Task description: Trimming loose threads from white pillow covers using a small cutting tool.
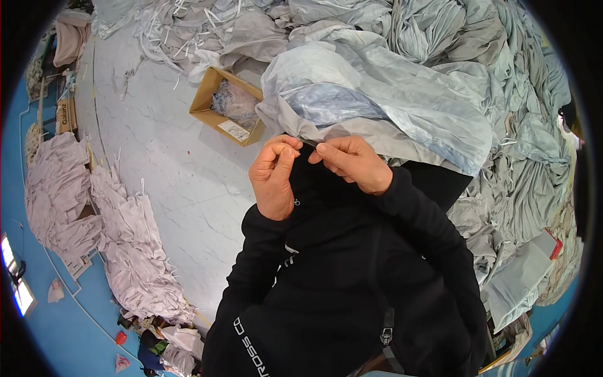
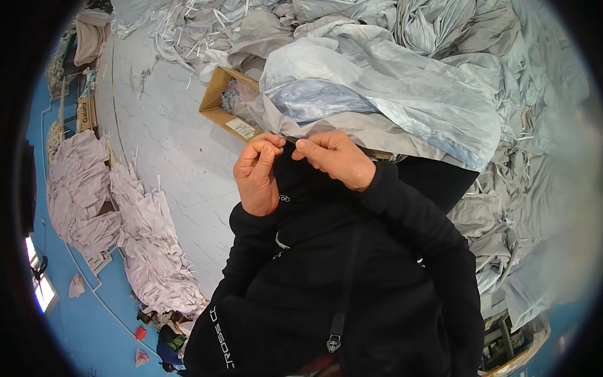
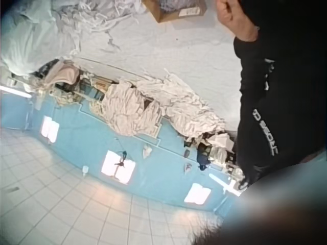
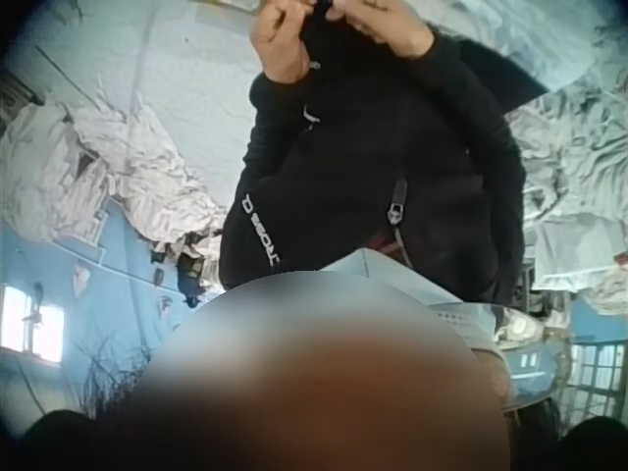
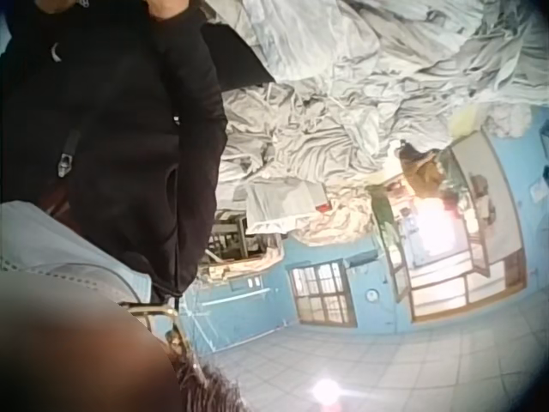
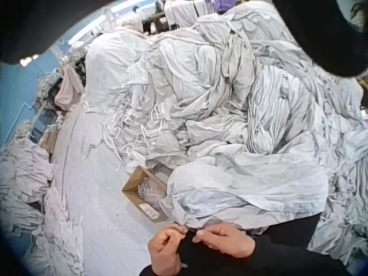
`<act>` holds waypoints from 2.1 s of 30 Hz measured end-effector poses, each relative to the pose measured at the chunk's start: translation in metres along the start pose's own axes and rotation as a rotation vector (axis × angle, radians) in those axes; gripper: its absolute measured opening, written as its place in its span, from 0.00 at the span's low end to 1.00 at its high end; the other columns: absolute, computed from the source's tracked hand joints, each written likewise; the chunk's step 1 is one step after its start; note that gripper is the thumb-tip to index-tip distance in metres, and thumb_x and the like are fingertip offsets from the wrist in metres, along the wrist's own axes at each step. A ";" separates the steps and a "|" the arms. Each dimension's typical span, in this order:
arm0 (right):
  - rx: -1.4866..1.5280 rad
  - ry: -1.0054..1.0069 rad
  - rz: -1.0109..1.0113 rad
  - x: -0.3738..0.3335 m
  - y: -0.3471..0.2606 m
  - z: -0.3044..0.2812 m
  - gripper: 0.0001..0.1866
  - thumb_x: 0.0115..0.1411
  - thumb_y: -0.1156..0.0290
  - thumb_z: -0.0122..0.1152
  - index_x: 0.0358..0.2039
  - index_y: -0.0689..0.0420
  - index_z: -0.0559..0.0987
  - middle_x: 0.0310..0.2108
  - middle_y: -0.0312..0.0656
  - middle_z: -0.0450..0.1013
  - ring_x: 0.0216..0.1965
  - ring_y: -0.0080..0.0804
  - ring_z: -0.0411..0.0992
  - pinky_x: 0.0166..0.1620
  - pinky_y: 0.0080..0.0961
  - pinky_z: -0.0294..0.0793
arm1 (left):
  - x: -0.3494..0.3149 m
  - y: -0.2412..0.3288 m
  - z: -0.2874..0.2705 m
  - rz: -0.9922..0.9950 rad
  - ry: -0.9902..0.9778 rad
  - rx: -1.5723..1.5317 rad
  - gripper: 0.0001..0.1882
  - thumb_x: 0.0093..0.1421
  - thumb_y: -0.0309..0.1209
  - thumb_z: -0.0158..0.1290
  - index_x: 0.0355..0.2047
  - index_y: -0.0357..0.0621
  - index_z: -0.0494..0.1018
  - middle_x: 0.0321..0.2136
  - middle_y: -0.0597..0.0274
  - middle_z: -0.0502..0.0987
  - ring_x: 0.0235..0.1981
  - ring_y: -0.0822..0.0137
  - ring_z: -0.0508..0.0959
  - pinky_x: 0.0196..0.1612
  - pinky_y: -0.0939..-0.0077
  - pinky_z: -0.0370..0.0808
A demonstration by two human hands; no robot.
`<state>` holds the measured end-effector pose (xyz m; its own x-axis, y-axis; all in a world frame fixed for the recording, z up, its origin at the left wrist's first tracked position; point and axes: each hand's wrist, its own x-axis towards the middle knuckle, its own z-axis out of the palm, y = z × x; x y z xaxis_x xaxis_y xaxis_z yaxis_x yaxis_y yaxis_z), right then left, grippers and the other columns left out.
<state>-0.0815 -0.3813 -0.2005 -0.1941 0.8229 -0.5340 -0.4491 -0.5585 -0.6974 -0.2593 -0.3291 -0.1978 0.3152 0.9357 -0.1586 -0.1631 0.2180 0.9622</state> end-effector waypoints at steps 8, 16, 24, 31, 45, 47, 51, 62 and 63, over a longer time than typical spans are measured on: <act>0.020 0.013 -0.006 0.005 0.000 0.002 0.19 0.66 0.56 0.57 0.33 0.62 0.82 0.17 0.26 0.63 0.18 0.12 0.57 0.20 0.13 0.52 | -0.002 0.002 0.001 0.001 0.021 -0.028 0.05 0.64 0.20 0.50 0.30 0.35 0.73 0.38 0.58 0.76 0.40 0.69 0.74 0.48 0.76 0.69; -0.033 0.022 -0.049 0.005 -0.002 0.003 0.19 0.66 0.57 0.58 0.32 0.62 0.83 0.17 0.26 0.64 0.18 0.12 0.58 0.21 0.14 0.54 | -0.002 -0.001 -0.001 0.013 0.003 -0.027 0.05 0.64 0.20 0.50 0.30 0.34 0.73 0.38 0.57 0.75 0.39 0.70 0.74 0.46 0.77 0.69; -0.019 0.001 0.011 0.006 -0.007 0.003 0.19 0.66 0.56 0.58 0.32 0.61 0.83 0.18 0.27 0.65 0.19 0.12 0.59 0.21 0.13 0.55 | -0.004 0.001 -0.003 0.022 -0.001 0.012 0.06 0.64 0.20 0.50 0.29 0.35 0.73 0.38 0.58 0.74 0.38 0.71 0.73 0.46 0.77 0.69; -0.009 0.010 -0.001 0.007 -0.005 0.003 0.18 0.66 0.57 0.58 0.31 0.60 0.83 0.17 0.27 0.65 0.17 0.12 0.58 0.19 0.13 0.54 | -0.005 0.001 -0.003 0.010 -0.013 0.010 0.05 0.64 0.20 0.50 0.29 0.35 0.73 0.38 0.58 0.74 0.38 0.71 0.73 0.46 0.77 0.68; 0.043 0.009 0.034 0.009 -0.001 0.003 0.19 0.67 0.56 0.55 0.32 0.60 0.82 0.16 0.25 0.61 0.16 0.10 0.53 0.17 0.12 0.48 | -0.005 0.001 0.000 0.008 -0.023 0.005 0.06 0.64 0.20 0.50 0.29 0.35 0.73 0.38 0.59 0.74 0.38 0.72 0.72 0.45 0.79 0.67; 0.041 0.012 0.034 0.008 -0.001 0.003 0.19 0.67 0.56 0.55 0.32 0.60 0.82 0.16 0.25 0.62 0.16 0.10 0.53 0.17 0.12 0.49 | -0.005 0.001 -0.001 0.009 -0.026 0.008 0.06 0.64 0.20 0.50 0.29 0.35 0.73 0.38 0.59 0.74 0.38 0.72 0.72 0.45 0.79 0.67; -0.034 -0.001 -0.015 0.005 -0.005 0.003 0.20 0.67 0.56 0.56 0.32 0.61 0.83 0.17 0.26 0.64 0.17 0.11 0.57 0.19 0.12 0.54 | -0.005 0.002 -0.002 0.006 -0.033 -0.003 0.06 0.64 0.20 0.50 0.29 0.35 0.73 0.38 0.59 0.74 0.37 0.72 0.72 0.45 0.79 0.67; -0.075 -0.040 -0.059 0.012 -0.005 0.005 0.19 0.69 0.58 0.53 0.34 0.60 0.83 0.17 0.26 0.62 0.17 0.10 0.54 0.18 0.12 0.48 | -0.006 0.003 -0.003 0.013 -0.050 0.030 0.06 0.64 0.19 0.50 0.28 0.35 0.72 0.37 0.60 0.74 0.37 0.72 0.72 0.44 0.80 0.67; -0.075 -0.043 -0.065 0.012 -0.005 0.004 0.19 0.69 0.58 0.53 0.34 0.60 0.83 0.17 0.26 0.62 0.17 0.10 0.53 0.18 0.12 0.48 | -0.006 0.004 -0.002 0.016 -0.045 0.024 0.06 0.64 0.19 0.50 0.28 0.35 0.72 0.37 0.59 0.74 0.37 0.72 0.72 0.44 0.80 0.67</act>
<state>-0.0854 -0.3682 -0.2012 -0.2046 0.8605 -0.4665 -0.3955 -0.5087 -0.7648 -0.2637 -0.3332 -0.1934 0.3548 0.9254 -0.1332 -0.1460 0.1956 0.9698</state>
